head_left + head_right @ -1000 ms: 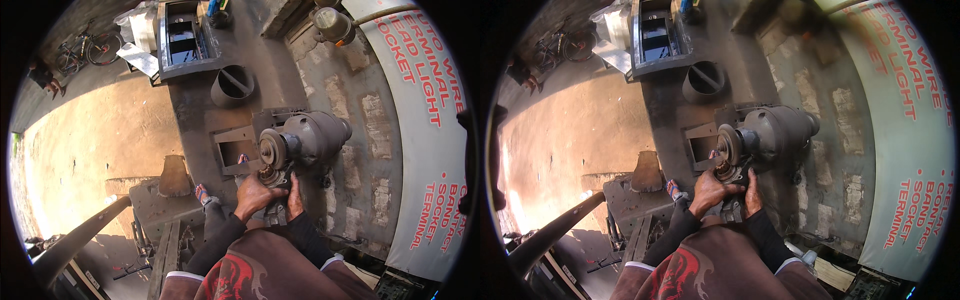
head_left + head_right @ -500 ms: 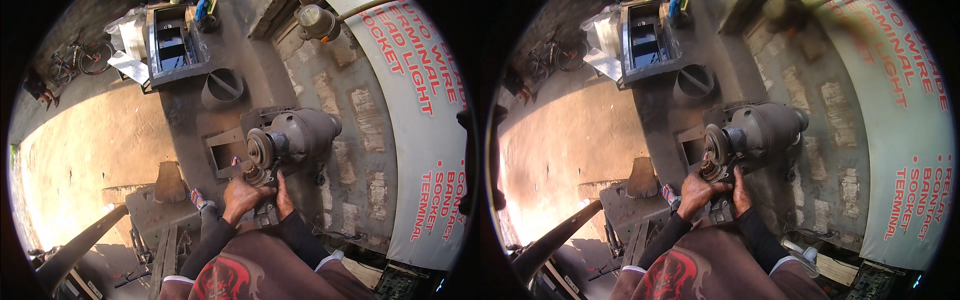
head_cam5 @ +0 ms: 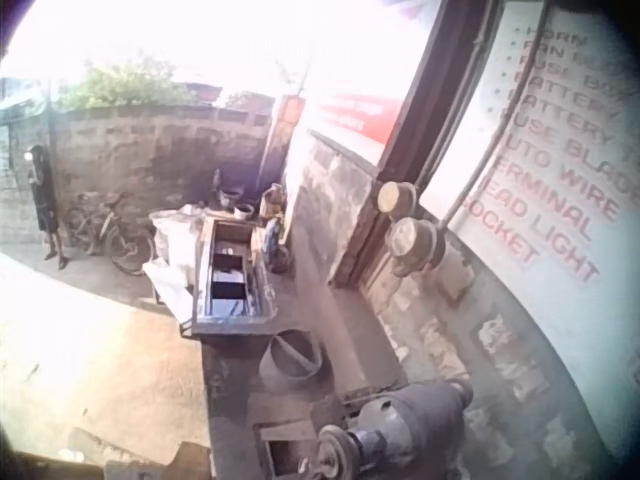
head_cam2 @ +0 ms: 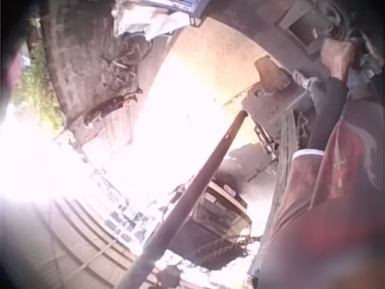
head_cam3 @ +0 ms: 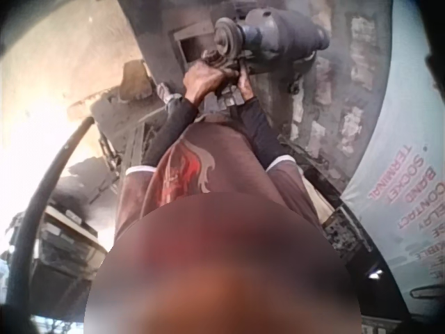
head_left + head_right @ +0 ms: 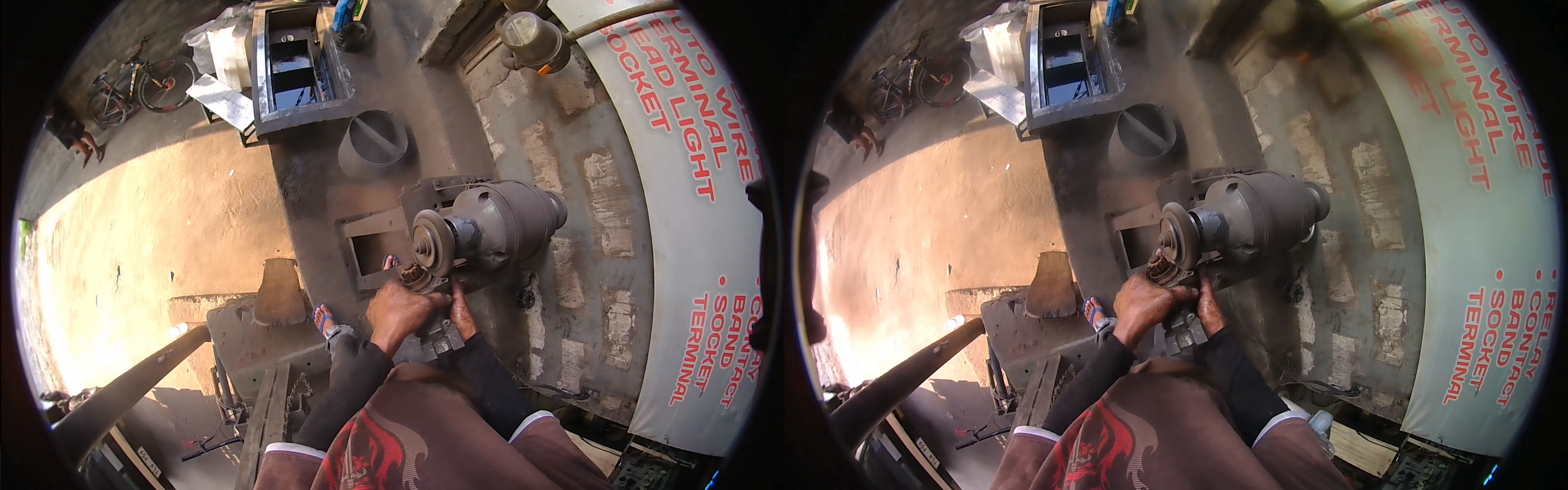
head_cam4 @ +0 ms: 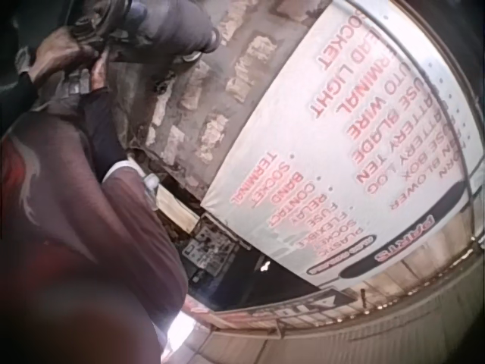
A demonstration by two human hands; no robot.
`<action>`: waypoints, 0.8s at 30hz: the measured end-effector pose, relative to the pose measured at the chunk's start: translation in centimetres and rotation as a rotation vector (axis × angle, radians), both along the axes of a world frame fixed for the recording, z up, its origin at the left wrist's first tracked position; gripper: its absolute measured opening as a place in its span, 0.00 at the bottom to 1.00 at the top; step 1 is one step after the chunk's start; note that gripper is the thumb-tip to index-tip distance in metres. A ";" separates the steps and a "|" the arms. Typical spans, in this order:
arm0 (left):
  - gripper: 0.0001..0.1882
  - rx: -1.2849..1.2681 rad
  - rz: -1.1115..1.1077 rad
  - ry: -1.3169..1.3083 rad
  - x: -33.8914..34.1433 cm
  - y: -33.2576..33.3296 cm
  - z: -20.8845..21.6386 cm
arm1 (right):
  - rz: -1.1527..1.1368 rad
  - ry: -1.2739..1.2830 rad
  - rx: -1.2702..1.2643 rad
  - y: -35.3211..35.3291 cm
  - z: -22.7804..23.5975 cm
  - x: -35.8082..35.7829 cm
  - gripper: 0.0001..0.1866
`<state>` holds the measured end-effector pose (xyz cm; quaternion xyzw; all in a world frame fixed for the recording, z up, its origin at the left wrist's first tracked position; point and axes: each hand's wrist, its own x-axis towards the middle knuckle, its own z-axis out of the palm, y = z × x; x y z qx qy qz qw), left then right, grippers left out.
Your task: The person picks up a cylindrical mechanical component and a circular part from a workbench, then moves to a bench grinder. They repeatedly press the circular part against the rotating grinding wheel, rotating and repositioning it to grind different surfaces. The person continues this process for the duration of the clip.
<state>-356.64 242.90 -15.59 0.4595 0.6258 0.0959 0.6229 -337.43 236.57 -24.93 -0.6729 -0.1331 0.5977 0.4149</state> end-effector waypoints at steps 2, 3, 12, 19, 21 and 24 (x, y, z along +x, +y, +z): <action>0.54 0.025 -0.051 0.047 0.0 0.0 0.2 | -0.129 0.278 -0.075 -0.1 -0.1 0.2 0.37; 0.54 0.024 -0.095 0.030 -0.1 0.2 0.2 | -0.155 0.306 -0.104 0.0 -0.2 0.2 0.37; 0.41 0.054 -0.037 -0.004 0.0 -0.4 1.2 | -0.002 0.030 -0.028 0.1 2.9 -0.6 0.36; 0.37 0.037 0.037 0.029 -1.3 -1.4 1.3 | 0.083 -0.138 0.042 0.3 4.7 -3.4 0.37; 0.42 0.081 0.044 -0.042 -1.5 -1.5 1.4 | -0.003 -0.078 -0.092 0.3 5.2 -3.7 0.37; 0.43 0.098 0.044 -0.056 -1.5 -1.7 1.5 | 0.075 -0.042 -0.008 -0.1 6.6 -3.5 0.40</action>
